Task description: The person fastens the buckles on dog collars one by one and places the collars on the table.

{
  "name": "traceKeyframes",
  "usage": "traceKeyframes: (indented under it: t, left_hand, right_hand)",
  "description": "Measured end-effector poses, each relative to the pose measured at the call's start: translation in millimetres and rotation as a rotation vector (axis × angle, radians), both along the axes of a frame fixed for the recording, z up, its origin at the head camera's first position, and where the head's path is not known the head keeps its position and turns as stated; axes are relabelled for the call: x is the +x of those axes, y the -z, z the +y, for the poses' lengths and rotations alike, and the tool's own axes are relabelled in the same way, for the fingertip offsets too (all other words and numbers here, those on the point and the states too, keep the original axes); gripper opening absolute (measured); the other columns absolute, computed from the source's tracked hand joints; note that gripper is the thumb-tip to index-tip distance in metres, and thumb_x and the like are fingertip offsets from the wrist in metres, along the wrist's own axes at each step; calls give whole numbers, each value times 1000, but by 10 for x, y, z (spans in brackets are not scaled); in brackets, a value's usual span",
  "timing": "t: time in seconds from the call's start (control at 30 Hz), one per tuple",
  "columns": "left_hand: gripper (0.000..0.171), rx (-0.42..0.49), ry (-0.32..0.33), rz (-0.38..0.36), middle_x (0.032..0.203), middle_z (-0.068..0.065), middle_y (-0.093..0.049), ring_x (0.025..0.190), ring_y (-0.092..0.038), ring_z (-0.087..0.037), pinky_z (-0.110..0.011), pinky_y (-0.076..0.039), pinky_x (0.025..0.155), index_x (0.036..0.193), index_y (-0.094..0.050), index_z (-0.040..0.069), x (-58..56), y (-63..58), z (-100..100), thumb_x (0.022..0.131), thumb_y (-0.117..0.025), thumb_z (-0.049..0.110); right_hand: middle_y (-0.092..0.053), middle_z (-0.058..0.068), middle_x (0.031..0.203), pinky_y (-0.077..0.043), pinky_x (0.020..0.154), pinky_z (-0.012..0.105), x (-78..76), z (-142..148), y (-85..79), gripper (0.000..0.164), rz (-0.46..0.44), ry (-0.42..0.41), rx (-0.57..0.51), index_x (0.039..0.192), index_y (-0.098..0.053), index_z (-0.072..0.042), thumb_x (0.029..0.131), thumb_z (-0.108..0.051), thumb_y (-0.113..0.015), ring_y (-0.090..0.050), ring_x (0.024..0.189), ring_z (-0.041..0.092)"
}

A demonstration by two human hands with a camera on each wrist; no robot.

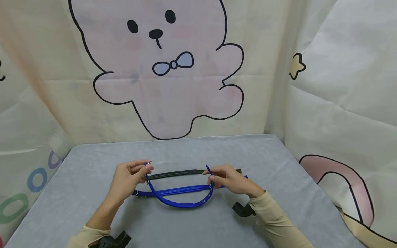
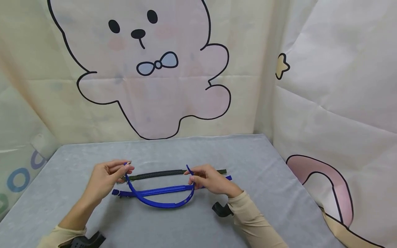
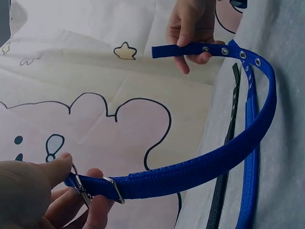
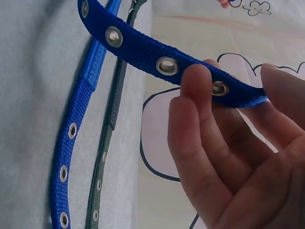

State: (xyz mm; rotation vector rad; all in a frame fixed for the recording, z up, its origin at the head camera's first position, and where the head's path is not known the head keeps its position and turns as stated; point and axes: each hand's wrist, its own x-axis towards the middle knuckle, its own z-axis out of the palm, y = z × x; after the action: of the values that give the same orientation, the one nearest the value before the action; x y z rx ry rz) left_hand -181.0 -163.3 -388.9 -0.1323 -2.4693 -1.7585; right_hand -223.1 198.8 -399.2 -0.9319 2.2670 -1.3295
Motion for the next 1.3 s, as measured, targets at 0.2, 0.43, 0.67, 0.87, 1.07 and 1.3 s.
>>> traceKeyframes:
  t: [0.2, 0.43, 0.67, 0.87, 1.07, 1.3]
  left_hand:
    - [32, 54, 116, 39, 101, -13, -79, 85, -75, -14, -33, -61, 66, 126, -64, -2, 22, 19, 37, 101, -64, 18]
    - [33, 136, 233, 43, 97, 11, -79, 86, -74, -8, -34, -61, 66, 127, -59, -3, 8, 11, 63, 101, -64, 17]
    - [25, 94, 227, 71, 95, 5, -80, 79, -72, -9, -33, -59, 62, 117, -65, -1, 7, 19, 97, 100, -65, 18]
    - [23, 72, 269, 65, 95, -6, -79, 77, -71, -9, -33, -57, 58, 115, -65, -4, 6, 59, 149, 100, -64, 14]
    - [28, 61, 283, 19, 95, -13, -76, 76, -70, -8, -34, -58, 59, 120, -63, -6, 13, 80, 174, 98, -66, 12]
    - [32, 79, 332, 25, 94, -11, -75, 76, -70, -9, -34, -59, 59, 123, -62, -5, 16, 75, 199, 99, -66, 15]
  right_hand:
    - [-69, 28, 110, -58, 83, 26, 30, -32, 31, 37, -27, -10, 2, 135, -60, 5, 100, -8, -62, -69, 96, 21]
    - [-69, 29, 116, -60, 80, 38, 24, -86, 72, 37, -43, -7, 1, 138, -59, 1, 101, -4, -58, -70, 88, 21]
    - [-69, 28, 121, -58, 82, 52, 36, -114, 84, 41, -42, -16, 8, 146, -51, 1, 106, -9, -50, -71, 93, 32]
    - [-70, 27, 116, -60, 82, 46, 80, -184, 87, 29, -5, 43, -25, 128, -64, 3, 105, -9, -53, -70, 97, 40]
    - [-71, 19, 112, -60, 77, 37, 116, -258, 134, 25, 108, 87, 5, 125, -64, -6, 108, -13, -48, -70, 86, 22]
    - [-70, 17, 111, -59, 74, 39, 124, -275, 112, 35, 144, 79, 59, 140, -55, -7, 106, -8, -50, -64, 77, 7]
